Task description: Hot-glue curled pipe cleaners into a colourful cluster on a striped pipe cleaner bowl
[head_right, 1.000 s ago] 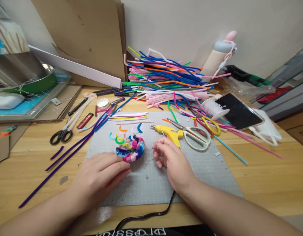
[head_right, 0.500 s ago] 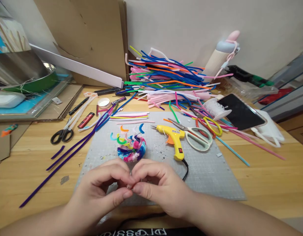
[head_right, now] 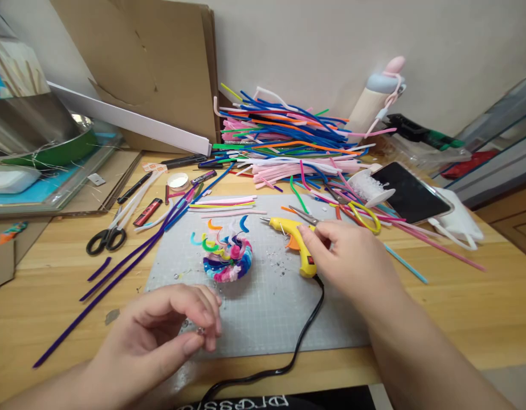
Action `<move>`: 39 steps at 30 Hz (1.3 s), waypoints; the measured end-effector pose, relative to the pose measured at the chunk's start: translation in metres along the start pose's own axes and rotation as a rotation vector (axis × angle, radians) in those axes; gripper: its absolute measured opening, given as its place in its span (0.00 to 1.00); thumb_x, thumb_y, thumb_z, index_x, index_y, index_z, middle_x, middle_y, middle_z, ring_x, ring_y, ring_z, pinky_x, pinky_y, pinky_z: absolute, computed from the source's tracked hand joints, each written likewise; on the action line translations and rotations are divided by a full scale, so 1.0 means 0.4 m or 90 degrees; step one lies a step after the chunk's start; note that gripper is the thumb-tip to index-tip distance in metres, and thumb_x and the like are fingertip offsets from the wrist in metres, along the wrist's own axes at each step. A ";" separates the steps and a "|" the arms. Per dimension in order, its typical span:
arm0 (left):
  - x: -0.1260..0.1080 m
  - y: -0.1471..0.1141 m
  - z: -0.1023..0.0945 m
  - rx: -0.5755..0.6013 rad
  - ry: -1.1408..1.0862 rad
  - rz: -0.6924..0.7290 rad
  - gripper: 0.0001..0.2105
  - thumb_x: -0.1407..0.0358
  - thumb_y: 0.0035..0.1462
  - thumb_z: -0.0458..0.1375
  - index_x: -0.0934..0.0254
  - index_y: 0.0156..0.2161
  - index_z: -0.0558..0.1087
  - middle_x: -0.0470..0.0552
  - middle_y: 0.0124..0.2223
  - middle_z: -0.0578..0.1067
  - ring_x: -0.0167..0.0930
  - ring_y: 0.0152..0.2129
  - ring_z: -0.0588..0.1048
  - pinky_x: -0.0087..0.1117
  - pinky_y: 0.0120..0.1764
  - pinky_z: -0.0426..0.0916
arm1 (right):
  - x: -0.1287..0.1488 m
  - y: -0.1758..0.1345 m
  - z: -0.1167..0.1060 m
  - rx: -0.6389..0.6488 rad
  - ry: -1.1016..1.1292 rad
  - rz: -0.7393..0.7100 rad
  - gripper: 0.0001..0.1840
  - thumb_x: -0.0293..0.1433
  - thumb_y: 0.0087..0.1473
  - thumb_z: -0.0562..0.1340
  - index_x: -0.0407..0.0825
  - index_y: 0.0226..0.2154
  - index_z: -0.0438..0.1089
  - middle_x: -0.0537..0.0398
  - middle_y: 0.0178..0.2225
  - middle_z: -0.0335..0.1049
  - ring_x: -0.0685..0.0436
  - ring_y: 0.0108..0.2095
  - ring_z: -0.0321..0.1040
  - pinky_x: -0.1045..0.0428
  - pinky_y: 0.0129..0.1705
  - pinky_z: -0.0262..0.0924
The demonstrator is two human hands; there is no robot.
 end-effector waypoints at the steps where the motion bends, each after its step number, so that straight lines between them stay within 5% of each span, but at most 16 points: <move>1: -0.007 0.002 -0.007 -0.008 0.022 0.016 0.08 0.73 0.57 0.58 0.59 0.39 0.75 0.48 0.30 0.77 0.30 0.30 0.75 0.36 0.37 0.72 | -0.029 0.013 0.016 0.084 -0.065 0.051 0.26 0.49 0.55 0.56 0.51 0.14 0.62 0.53 0.17 0.63 0.45 0.20 0.57 0.50 0.23 0.43; 5: -0.034 0.009 -0.032 -0.049 0.097 0.090 0.12 0.75 0.57 0.58 0.57 0.42 0.77 0.46 0.30 0.78 0.29 0.30 0.76 0.34 0.36 0.73 | -0.078 0.032 0.079 0.251 -0.150 0.099 0.29 0.58 0.47 0.57 0.50 0.18 0.68 0.50 0.21 0.70 0.43 0.20 0.61 0.51 0.21 0.43; 12: -0.055 -0.008 -0.049 -0.144 0.357 0.184 0.08 0.75 0.54 0.61 0.61 0.38 0.75 0.45 0.30 0.77 0.26 0.28 0.76 0.26 0.31 0.71 | -0.080 0.051 0.117 0.229 -0.161 0.121 0.15 0.42 0.47 0.58 0.50 0.19 0.65 0.51 0.21 0.69 0.44 0.23 0.64 0.52 0.22 0.47; 15: -0.053 -0.009 -0.054 -0.166 0.389 0.179 0.06 0.73 0.54 0.60 0.61 0.37 0.74 0.45 0.28 0.76 0.26 0.26 0.74 0.25 0.28 0.70 | -0.076 0.054 0.093 0.193 0.043 0.183 0.10 0.39 0.46 0.59 0.50 0.23 0.65 0.54 0.20 0.67 0.44 0.22 0.65 0.52 0.24 0.51; 18: -0.046 -0.003 -0.063 -0.185 0.387 0.148 0.07 0.73 0.56 0.59 0.60 0.38 0.73 0.45 0.29 0.74 0.25 0.26 0.73 0.25 0.27 0.68 | -0.056 0.047 0.075 0.195 0.412 0.247 0.10 0.40 0.46 0.59 0.51 0.24 0.63 0.57 0.18 0.65 0.45 0.20 0.64 0.51 0.23 0.55; 22: -0.041 0.002 -0.073 -0.204 0.374 0.130 0.08 0.74 0.56 0.58 0.59 0.37 0.75 0.46 0.32 0.74 0.26 0.29 0.73 0.26 0.29 0.68 | -0.010 0.038 0.064 0.228 0.802 0.244 0.09 0.38 0.42 0.60 0.53 0.25 0.59 0.61 0.22 0.58 0.50 0.18 0.55 0.54 0.18 0.48; 27: -0.035 0.004 -0.087 -0.253 0.267 0.094 0.06 0.74 0.55 0.58 0.61 0.32 0.75 0.46 0.31 0.76 0.25 0.30 0.75 0.24 0.32 0.71 | 0.026 0.014 0.071 0.264 0.943 0.245 0.06 0.31 0.41 0.60 0.53 0.25 0.60 0.63 0.21 0.54 0.54 0.15 0.45 0.56 0.15 0.37; 34: 0.015 0.019 -0.094 -0.252 0.006 -0.076 0.05 0.74 0.48 0.64 0.63 0.30 0.76 0.46 0.28 0.78 0.23 0.25 0.76 0.20 0.28 0.71 | 0.070 -0.036 0.102 0.316 1.059 0.243 0.08 0.32 0.47 0.64 0.49 0.34 0.72 0.56 0.27 0.68 0.53 0.21 0.61 0.55 0.22 0.54; 39: 0.025 0.017 -0.062 -0.239 -0.076 -0.087 0.06 0.76 0.46 0.65 0.65 0.29 0.75 0.46 0.27 0.77 0.24 0.24 0.75 0.22 0.28 0.72 | 0.126 -0.085 0.119 0.313 1.024 0.149 0.13 0.31 0.47 0.68 0.54 0.38 0.70 0.57 0.34 0.71 0.51 0.28 0.67 0.54 0.30 0.62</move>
Point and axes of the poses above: each hand's wrist, its own y-axis towards the middle knuckle, its own z-axis out of the palm, x = y × z, the point moved 5 cm from there along y, towards the middle knuckle
